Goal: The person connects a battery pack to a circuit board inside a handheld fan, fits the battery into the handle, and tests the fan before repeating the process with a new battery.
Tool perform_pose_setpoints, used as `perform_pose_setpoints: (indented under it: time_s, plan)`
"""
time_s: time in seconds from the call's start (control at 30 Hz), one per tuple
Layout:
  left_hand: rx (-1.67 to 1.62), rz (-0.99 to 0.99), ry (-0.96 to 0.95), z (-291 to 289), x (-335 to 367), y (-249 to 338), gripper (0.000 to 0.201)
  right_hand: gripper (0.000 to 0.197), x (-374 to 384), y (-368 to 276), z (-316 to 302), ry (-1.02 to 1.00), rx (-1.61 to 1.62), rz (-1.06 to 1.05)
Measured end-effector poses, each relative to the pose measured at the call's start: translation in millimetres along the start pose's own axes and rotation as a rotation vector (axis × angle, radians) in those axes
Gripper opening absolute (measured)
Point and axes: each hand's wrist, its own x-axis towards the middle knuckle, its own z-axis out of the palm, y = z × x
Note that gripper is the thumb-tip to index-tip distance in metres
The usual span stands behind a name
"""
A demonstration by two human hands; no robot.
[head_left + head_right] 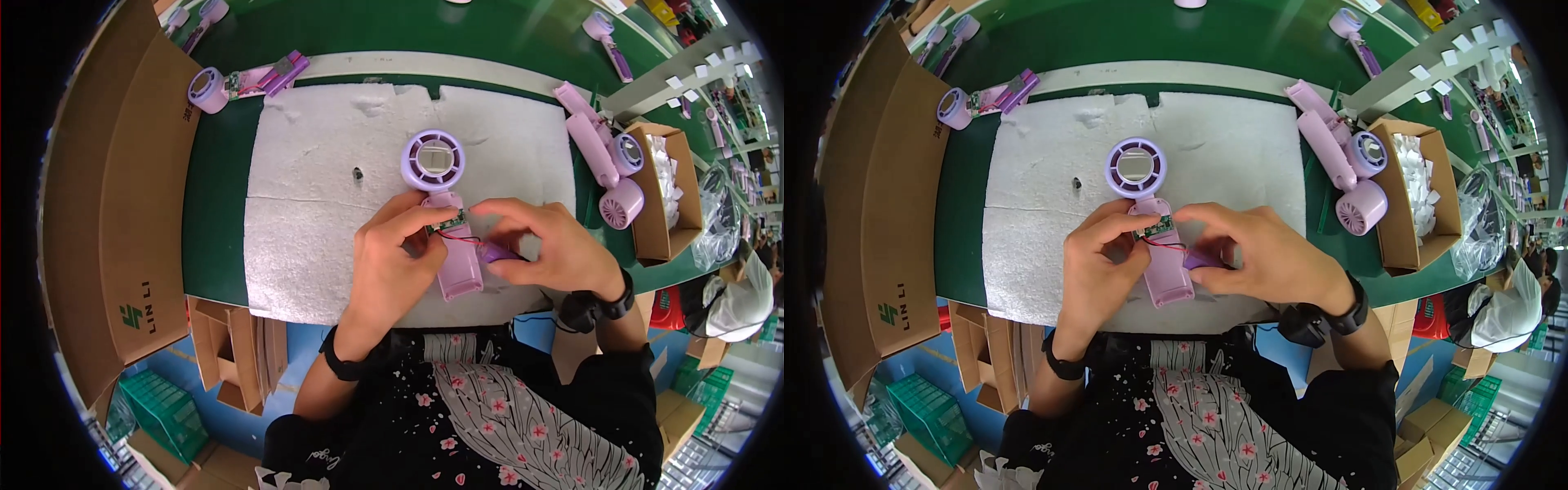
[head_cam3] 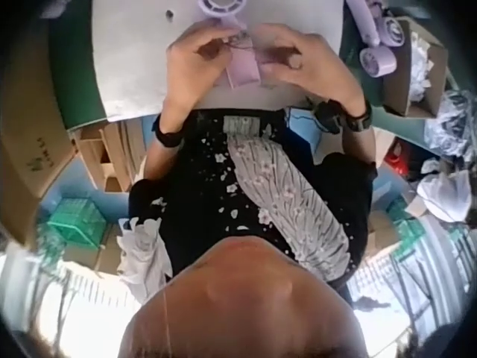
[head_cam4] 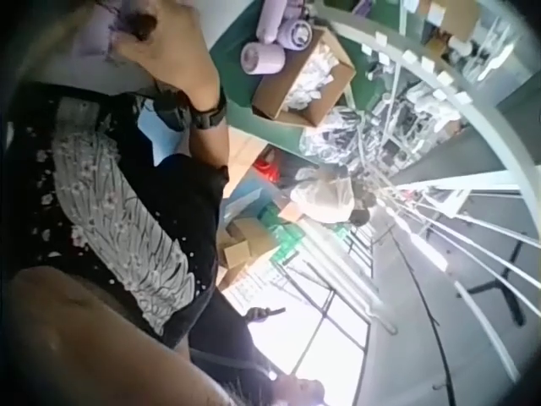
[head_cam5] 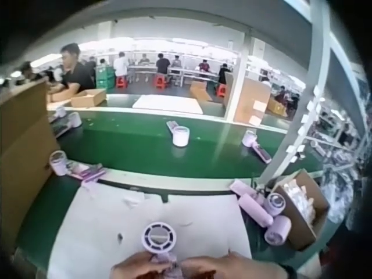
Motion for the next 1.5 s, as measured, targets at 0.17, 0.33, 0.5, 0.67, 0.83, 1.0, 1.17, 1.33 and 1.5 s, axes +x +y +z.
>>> perform_pose_setpoints:
  time_s: [0.17, 0.33, 0.5, 0.67, 0.83, 1.0, 1.17, 1.33, 1.5]
  plan:
    - [0.028, -0.029, -0.054, -8, 3, 8, 0.039, 0.074, -10, -10, 6, -0.226, 0.790, 0.217]
    - [0.127, 0.018, -0.116, -15, 6, 14, 0.040, 0.091, -20, 1, 18, -0.310, 1.116, 0.102]
    - [0.161, 0.055, -0.118, -15, 5, 13, 0.042, 0.095, -27, 4, 16, -0.348, 0.988, 0.165]
    - [0.180, 0.096, -0.070, -10, 3, 14, 0.042, 0.087, -16, 5, 6, -0.157, 0.321, -0.221]
    - [0.185, 0.134, -0.042, -8, 3, 15, 0.040, 0.080, -13, -6, 11, -0.042, 0.094, -0.227]
    - [0.159, 0.144, -0.053, -8, 3, 16, 0.037, 0.075, -9, -10, 17, 0.026, -0.010, -0.262]
    - [0.138, 0.153, -0.056, -7, 4, 13, 0.034, 0.069, -4, -11, 23, 0.092, -0.162, -0.309]
    - [0.159, 0.186, -0.065, -8, 4, 13, 0.033, 0.068, -9, -14, 28, 0.126, -0.203, -0.278]
    - [0.173, 0.203, -0.102, -10, 5, 16, 0.034, 0.062, -20, -22, 33, 0.154, -0.230, -0.215]
